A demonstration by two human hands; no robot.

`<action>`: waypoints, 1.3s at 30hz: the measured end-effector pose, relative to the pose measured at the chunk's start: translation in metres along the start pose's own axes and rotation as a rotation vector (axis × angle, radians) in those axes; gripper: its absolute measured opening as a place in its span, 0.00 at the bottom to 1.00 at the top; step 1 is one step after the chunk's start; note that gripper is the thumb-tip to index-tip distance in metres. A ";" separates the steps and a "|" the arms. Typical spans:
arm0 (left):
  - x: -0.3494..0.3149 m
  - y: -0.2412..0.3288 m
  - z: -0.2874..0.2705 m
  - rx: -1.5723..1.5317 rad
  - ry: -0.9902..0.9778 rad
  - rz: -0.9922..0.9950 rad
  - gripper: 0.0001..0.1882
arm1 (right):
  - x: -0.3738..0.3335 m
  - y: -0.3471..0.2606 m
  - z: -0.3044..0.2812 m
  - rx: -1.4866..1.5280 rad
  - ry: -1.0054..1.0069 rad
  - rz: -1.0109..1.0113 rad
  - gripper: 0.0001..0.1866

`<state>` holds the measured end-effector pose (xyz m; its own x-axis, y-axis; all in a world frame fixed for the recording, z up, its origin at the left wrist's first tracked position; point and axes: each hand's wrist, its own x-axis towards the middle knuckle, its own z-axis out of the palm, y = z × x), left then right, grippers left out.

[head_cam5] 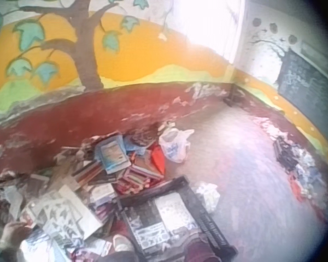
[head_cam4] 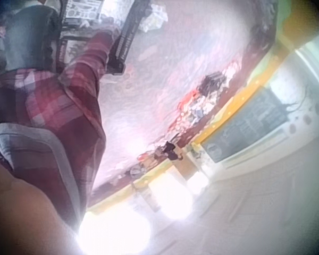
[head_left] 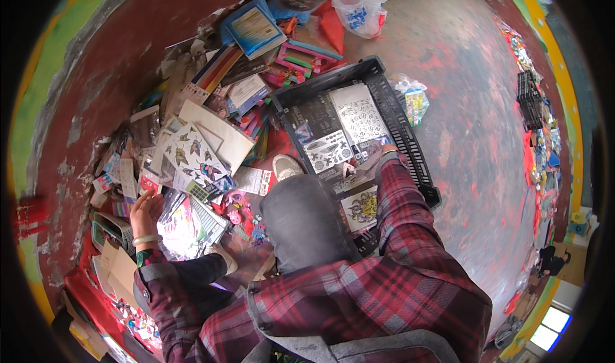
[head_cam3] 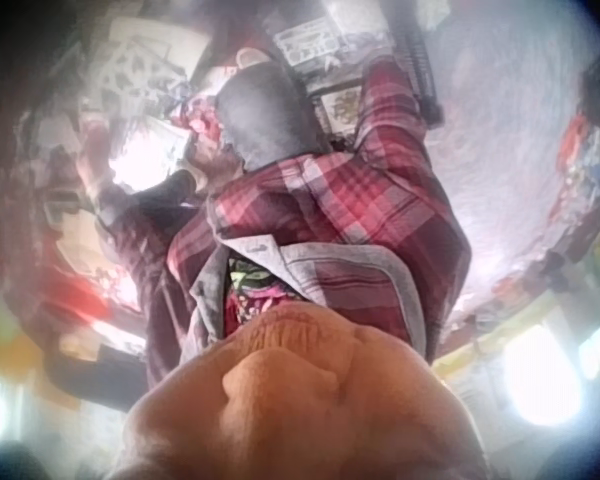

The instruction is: The person sits on the floor surrounded by a large pile of stationery and miscellaneous items. They pick up various items, including temporary tattoo sheets and small boxes, wipe them with a cloth, and place them into a black plastic crate.

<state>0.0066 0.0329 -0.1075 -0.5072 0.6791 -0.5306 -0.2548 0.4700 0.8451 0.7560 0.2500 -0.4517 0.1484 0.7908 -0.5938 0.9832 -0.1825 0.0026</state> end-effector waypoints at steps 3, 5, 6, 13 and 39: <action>-0.002 0.001 0.000 -0.046 -0.003 0.023 0.16 | -0.016 0.001 -0.017 -0.040 -0.008 -0.052 0.14; 0.000 0.006 0.006 -0.057 -0.002 0.042 0.15 | -0.033 0.006 -0.035 -0.104 0.005 -0.111 0.14; -0.003 0.006 0.006 -0.078 0.008 0.070 0.15 | -0.043 0.005 -0.051 -0.154 0.025 -0.164 0.14; -0.012 0.010 -0.015 -0.434 0.062 0.110 0.17 | -0.153 -0.135 -0.220 1.644 -0.122 0.020 0.14; -0.080 0.074 -0.125 -1.301 -0.070 0.335 0.08 | -0.232 -0.652 -0.141 -0.354 0.123 -0.933 0.23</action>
<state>-0.0745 -0.0575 0.0056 -0.6657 0.7006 -0.2568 -0.7386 -0.5696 0.3607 0.0955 0.2681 -0.2025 -0.7075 0.5873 -0.3930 0.6838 0.7095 -0.1707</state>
